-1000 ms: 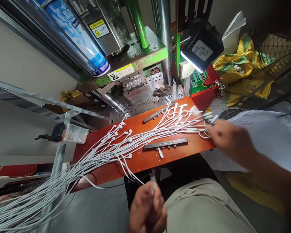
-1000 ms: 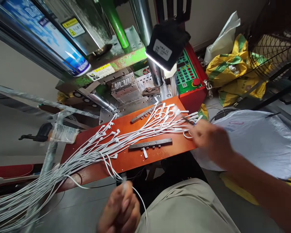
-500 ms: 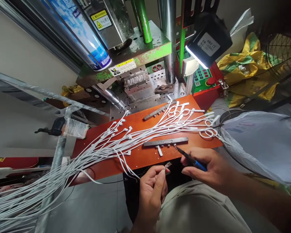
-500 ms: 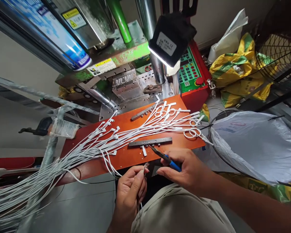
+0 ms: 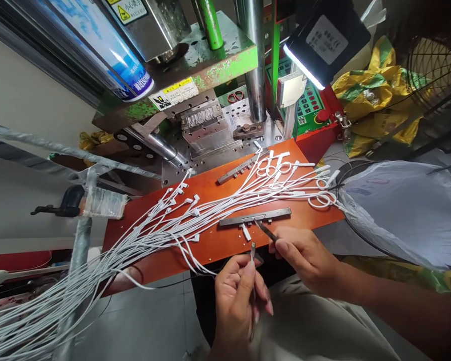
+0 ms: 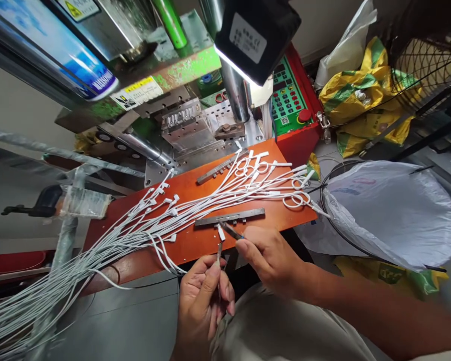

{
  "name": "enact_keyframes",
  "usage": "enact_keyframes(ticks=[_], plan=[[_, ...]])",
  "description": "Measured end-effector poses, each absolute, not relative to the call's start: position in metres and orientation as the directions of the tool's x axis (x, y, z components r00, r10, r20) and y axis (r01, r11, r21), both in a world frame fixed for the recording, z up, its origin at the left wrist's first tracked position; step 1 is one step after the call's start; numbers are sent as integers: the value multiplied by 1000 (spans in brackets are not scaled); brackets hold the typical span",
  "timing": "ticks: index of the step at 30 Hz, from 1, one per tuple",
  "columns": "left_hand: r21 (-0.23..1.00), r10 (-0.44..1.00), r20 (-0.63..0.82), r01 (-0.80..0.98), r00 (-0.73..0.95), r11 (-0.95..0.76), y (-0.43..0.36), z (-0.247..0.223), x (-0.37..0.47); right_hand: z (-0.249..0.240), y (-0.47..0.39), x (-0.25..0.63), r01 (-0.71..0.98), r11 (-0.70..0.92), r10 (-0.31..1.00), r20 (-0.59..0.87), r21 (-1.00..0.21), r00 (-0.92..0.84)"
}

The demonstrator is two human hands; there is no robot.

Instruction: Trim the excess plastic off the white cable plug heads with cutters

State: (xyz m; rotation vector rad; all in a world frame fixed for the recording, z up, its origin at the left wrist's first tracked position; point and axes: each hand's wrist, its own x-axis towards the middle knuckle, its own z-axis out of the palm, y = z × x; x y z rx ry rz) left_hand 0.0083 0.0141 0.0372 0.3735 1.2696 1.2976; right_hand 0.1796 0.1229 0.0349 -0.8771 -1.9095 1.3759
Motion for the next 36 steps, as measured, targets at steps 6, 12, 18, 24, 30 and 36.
enact_keyframes(ticks=[6,12,18,24,30,36], plan=[[622,836,-543,-709,-84,333,17,37,0,21,101,187,386,704,679,408,-596,-610],[594,850,-522,-744,-70,304,16,44,1,24,102,180,473,728,680,434,-496,-591],[587,874,-481,-766,-70,262,14,43,1,26,111,182,426,789,609,477,-442,-633],[612,892,-444,-757,-89,230,13,42,0,27,116,182,368,803,584,494,-469,-644],[665,891,-436,-712,-124,226,12,38,1,25,117,180,383,806,585,512,-450,-629],[715,891,-433,-655,-137,247,12,35,0,21,117,181,366,798,591,502,-479,-632]])
